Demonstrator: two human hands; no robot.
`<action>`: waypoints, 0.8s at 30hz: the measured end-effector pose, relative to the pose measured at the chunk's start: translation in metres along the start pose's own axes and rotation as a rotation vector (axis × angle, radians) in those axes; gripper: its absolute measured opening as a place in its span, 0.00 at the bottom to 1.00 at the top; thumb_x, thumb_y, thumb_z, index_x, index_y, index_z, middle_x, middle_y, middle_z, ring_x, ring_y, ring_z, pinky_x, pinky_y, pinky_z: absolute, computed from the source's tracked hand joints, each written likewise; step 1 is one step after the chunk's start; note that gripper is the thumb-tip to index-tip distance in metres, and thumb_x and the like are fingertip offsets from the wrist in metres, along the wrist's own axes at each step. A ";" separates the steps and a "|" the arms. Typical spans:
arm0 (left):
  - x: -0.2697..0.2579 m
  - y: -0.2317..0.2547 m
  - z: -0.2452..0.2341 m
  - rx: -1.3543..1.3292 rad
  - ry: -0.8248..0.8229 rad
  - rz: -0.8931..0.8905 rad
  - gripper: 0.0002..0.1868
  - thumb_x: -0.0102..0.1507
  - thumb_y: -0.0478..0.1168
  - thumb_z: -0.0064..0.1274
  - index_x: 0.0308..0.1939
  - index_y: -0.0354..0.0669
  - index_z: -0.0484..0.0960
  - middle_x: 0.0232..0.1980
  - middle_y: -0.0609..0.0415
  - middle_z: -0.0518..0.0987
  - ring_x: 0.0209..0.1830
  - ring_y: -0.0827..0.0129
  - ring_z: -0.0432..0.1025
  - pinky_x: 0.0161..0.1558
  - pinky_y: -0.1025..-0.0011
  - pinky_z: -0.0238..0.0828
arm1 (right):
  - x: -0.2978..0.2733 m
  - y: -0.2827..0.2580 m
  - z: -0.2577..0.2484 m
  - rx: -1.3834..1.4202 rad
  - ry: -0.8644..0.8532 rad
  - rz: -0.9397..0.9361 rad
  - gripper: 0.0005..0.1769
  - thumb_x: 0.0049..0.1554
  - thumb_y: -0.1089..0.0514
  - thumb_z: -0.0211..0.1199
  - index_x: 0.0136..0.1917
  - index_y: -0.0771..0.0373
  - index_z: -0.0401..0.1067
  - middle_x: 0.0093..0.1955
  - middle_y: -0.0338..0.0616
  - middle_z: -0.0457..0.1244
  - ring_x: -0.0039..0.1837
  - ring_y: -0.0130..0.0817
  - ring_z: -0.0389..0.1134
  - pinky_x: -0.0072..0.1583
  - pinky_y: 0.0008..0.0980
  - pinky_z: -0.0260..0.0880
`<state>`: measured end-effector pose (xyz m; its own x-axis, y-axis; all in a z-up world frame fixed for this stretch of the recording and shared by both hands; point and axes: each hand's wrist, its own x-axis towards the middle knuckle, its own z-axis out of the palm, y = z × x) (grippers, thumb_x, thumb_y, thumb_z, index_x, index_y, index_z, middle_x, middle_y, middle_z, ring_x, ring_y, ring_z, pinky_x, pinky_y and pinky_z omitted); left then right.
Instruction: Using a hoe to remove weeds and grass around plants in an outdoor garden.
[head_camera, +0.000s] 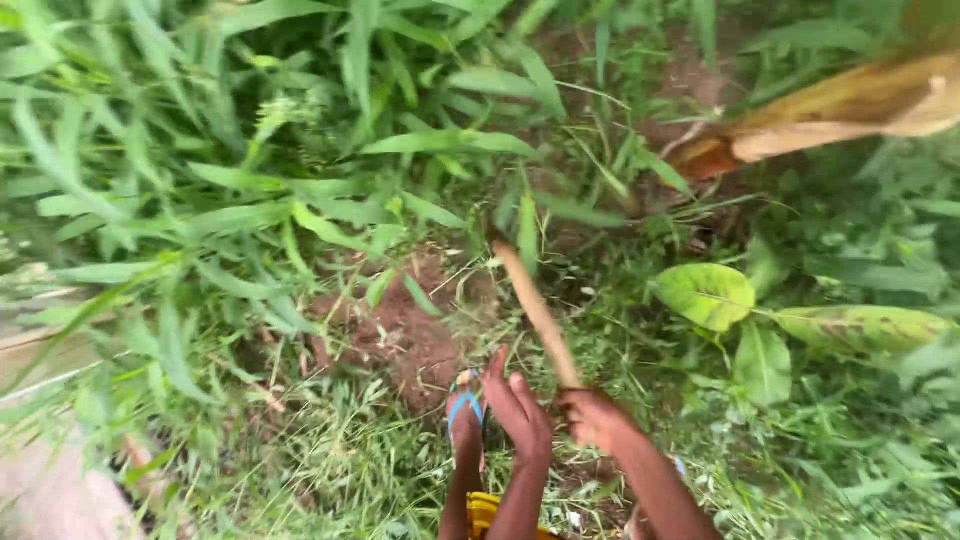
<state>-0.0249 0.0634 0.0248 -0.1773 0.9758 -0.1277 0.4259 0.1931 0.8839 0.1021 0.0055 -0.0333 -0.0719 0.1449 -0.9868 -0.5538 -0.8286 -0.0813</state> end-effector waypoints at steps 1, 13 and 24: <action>0.003 0.000 -0.003 0.011 0.001 -0.011 0.31 0.76 0.57 0.28 0.66 0.34 0.72 0.66 0.40 0.76 0.68 0.48 0.67 0.70 0.54 0.57 | -0.021 -0.021 0.011 -0.002 -0.002 0.015 0.04 0.57 0.62 0.62 0.43 0.64 0.70 0.24 0.38 0.55 0.23 0.29 0.55 0.24 0.30 0.55; 0.030 0.009 -0.010 -0.004 -0.077 -0.028 0.28 0.75 0.53 0.29 0.68 0.36 0.70 0.66 0.42 0.75 0.64 0.48 0.67 0.67 0.53 0.57 | 0.122 -0.125 0.007 -0.041 0.552 -1.090 0.06 0.55 0.65 0.63 0.47 0.66 0.70 0.32 0.41 0.66 0.28 0.28 0.65 0.26 0.29 0.63; 0.040 0.025 -0.004 0.042 -0.148 0.003 0.28 0.75 0.51 0.29 0.68 0.35 0.71 0.65 0.39 0.74 0.66 0.45 0.66 0.70 0.51 0.52 | -0.042 -0.148 0.036 -0.077 0.401 -0.379 0.04 0.57 0.62 0.61 0.42 0.64 0.70 0.26 0.40 0.60 0.25 0.29 0.60 0.24 0.31 0.61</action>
<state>-0.0252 0.1072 0.0438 -0.0443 0.9803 -0.1924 0.4636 0.1907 0.8653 0.1576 0.1416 0.0251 0.4504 0.2357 -0.8612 -0.4164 -0.7978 -0.4361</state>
